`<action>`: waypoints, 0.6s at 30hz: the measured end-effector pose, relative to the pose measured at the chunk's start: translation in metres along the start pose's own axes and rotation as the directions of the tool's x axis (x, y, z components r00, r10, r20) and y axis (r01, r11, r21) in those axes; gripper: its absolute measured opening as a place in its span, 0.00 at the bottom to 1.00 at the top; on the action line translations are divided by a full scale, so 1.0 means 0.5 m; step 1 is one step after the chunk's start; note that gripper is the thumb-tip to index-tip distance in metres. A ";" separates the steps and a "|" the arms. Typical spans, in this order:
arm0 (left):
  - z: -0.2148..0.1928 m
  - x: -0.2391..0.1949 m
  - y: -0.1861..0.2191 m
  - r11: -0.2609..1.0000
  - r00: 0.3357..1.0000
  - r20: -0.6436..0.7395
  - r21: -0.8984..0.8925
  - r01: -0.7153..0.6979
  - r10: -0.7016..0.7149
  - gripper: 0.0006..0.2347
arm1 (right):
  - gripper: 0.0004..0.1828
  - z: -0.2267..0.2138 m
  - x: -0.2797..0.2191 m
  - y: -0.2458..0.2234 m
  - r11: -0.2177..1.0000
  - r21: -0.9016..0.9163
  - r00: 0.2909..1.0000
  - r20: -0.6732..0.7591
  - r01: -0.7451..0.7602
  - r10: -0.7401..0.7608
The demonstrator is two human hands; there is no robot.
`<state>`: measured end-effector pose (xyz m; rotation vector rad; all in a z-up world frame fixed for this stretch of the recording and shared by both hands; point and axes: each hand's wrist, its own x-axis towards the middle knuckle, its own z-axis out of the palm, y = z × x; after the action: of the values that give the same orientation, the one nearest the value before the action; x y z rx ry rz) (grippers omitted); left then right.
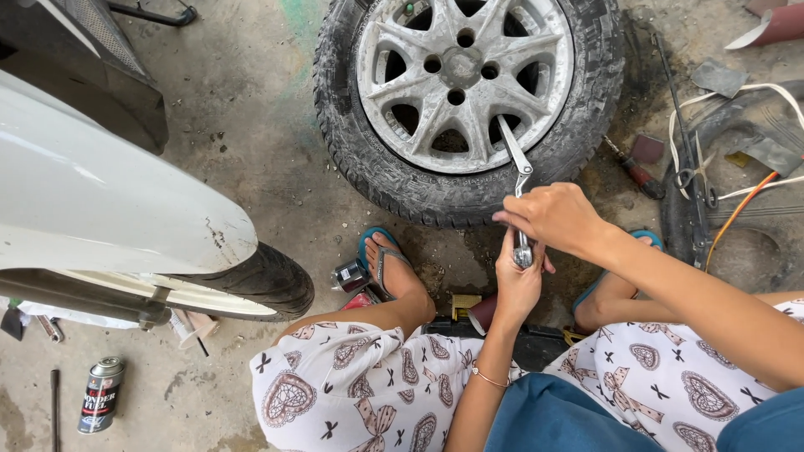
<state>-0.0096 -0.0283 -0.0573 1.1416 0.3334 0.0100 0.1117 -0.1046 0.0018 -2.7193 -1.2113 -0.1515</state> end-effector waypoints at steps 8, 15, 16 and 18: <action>-0.008 -0.002 -0.001 0.999 0.999 0.033 0.034 0.016 -0.017 0.23 | 0.20 -0.004 -0.002 -0.001 0.999 0.024 0.999 -0.004 -0.035 0.035; -0.013 -0.002 -0.010 0.997 1.000 -0.006 0.075 0.003 -0.002 0.14 | 0.20 -0.018 -0.009 -0.021 0.999 0.022 0.999 0.004 -0.046 0.046; -0.006 -0.003 0.013 0.997 1.000 -0.004 0.076 0.001 0.000 0.14 | 0.20 -0.011 -0.004 -0.011 0.999 0.021 0.999 0.002 -0.047 0.047; 0.001 -0.010 0.058 0.997 1.000 0.000 0.081 -0.019 0.019 0.20 | 0.20 0.006 0.006 0.003 0.997 0.014 0.997 0.012 -0.078 0.078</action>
<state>-0.0095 -0.0176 -0.0300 1.2255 0.3254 0.0137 0.1149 -0.1028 -0.0009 -2.7535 -1.1031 -0.1173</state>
